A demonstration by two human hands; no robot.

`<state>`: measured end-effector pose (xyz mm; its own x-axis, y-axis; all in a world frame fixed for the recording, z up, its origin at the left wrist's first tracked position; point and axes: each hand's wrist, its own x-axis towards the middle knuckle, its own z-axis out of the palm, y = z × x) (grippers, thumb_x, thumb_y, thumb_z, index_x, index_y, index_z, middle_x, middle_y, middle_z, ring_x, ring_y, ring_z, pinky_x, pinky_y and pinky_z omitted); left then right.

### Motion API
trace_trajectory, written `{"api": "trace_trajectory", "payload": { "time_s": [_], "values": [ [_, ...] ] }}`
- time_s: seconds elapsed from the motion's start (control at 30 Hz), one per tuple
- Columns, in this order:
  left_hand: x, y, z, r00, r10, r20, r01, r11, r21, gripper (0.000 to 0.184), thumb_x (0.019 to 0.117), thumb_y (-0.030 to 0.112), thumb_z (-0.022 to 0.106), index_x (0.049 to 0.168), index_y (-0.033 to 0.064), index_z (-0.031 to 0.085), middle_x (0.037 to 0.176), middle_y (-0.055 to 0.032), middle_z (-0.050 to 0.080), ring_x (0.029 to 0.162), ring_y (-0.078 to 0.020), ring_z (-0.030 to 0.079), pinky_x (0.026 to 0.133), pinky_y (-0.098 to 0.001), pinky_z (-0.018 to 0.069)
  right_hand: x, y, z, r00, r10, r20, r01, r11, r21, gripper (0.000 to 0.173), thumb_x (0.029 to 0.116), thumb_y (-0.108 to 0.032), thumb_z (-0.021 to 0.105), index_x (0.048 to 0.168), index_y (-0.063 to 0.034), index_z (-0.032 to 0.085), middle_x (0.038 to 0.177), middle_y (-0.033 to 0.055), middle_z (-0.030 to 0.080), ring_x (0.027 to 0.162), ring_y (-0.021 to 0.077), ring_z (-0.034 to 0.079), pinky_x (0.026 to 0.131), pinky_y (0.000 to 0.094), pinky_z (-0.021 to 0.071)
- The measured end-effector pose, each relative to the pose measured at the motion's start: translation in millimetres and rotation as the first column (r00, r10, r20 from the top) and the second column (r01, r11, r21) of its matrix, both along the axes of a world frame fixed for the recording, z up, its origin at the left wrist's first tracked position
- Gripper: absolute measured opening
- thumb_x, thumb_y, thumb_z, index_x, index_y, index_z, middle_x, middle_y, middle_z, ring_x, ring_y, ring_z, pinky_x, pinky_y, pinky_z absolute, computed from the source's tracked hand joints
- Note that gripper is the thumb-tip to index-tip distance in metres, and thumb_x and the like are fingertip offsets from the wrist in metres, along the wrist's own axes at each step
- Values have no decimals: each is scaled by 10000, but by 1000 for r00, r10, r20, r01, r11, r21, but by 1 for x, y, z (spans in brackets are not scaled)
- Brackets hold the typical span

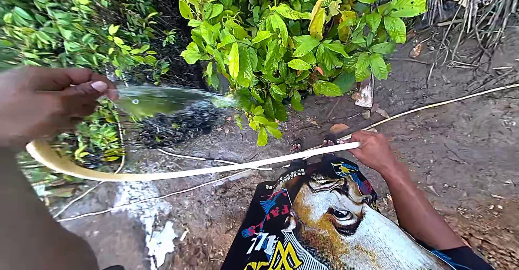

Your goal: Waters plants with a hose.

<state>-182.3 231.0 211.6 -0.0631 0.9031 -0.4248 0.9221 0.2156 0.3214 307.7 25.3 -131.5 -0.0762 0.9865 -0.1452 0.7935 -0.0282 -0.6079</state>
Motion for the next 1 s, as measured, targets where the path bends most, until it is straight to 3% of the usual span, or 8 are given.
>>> {"api": "trace_trajectory", "payload": {
  "time_s": [0.1,0.2,0.33,0.43,0.6,0.7,0.87,1.0],
  "values": [
    [15,-2,2,996,75,-49,-75,997,12,248,1117,186,381,1029,106,598,599,76,363,429,-1,289,410,-168,267,1,1,-3,1000,2,-13,-3,1000,-14,475,956,-428,657,773,11,645,777,189,668,750,370,673,665,568,511],
    [25,-4,2,994,22,-110,-30,996,-79,277,1123,172,358,1081,75,614,582,36,327,423,-56,279,414,-211,256,5,2,-4,1000,-2,-18,1,1000,-15,468,958,-414,654,764,11,631,775,191,664,745,370,670,662,564,504],
    [33,-8,0,997,2,-71,-11,992,-126,258,1114,138,377,1063,74,622,573,27,370,416,-54,293,398,-209,258,11,4,-6,1000,-4,-21,3,1000,-18,482,961,-424,638,758,12,630,772,192,662,747,376,669,657,569,500],
    [12,1,-9,998,-57,-25,50,975,-215,255,1104,160,410,1034,106,649,534,26,390,391,-57,326,369,-221,294,14,5,-9,1000,7,-21,-7,1000,6,512,969,-453,619,747,7,620,752,185,648,725,371,660,636,564,495],
    [12,-3,-15,1000,-14,-8,13,993,-114,263,1110,166,394,1009,109,631,550,39,372,394,-48,312,369,-214,278,14,5,-9,1000,13,-22,-13,1000,12,526,969,-464,612,736,7,611,743,185,643,711,371,656,622,561,489],
    [0,1,-20,997,-67,30,72,978,-197,272,1096,179,411,991,140,659,532,38,390,385,-52,327,362,-225,292,14,6,-11,1000,11,-20,-11,1000,-6,518,969,-467,615,748,1,617,756,181,650,723,365,660,626,563,489],
    [-3,-1,-25,999,-32,24,35,990,-138,248,1094,204,432,996,159,655,547,47,401,391,-44,334,361,-220,302,12,7,-13,1000,15,-18,-16,1000,-12,502,963,-451,626,744,0,616,754,179,649,721,367,658,630,561,488],
    [-5,0,-31,996,-91,26,94,967,-237,249,1100,207,429,1021,153,660,553,37,392,391,-53,310,366,-229,288,11,8,-14,1000,16,-8,-16,999,-28,491,964,-443,631,756,1,617,758,180,643,732,368,658,633,566,488]
  ]
}}
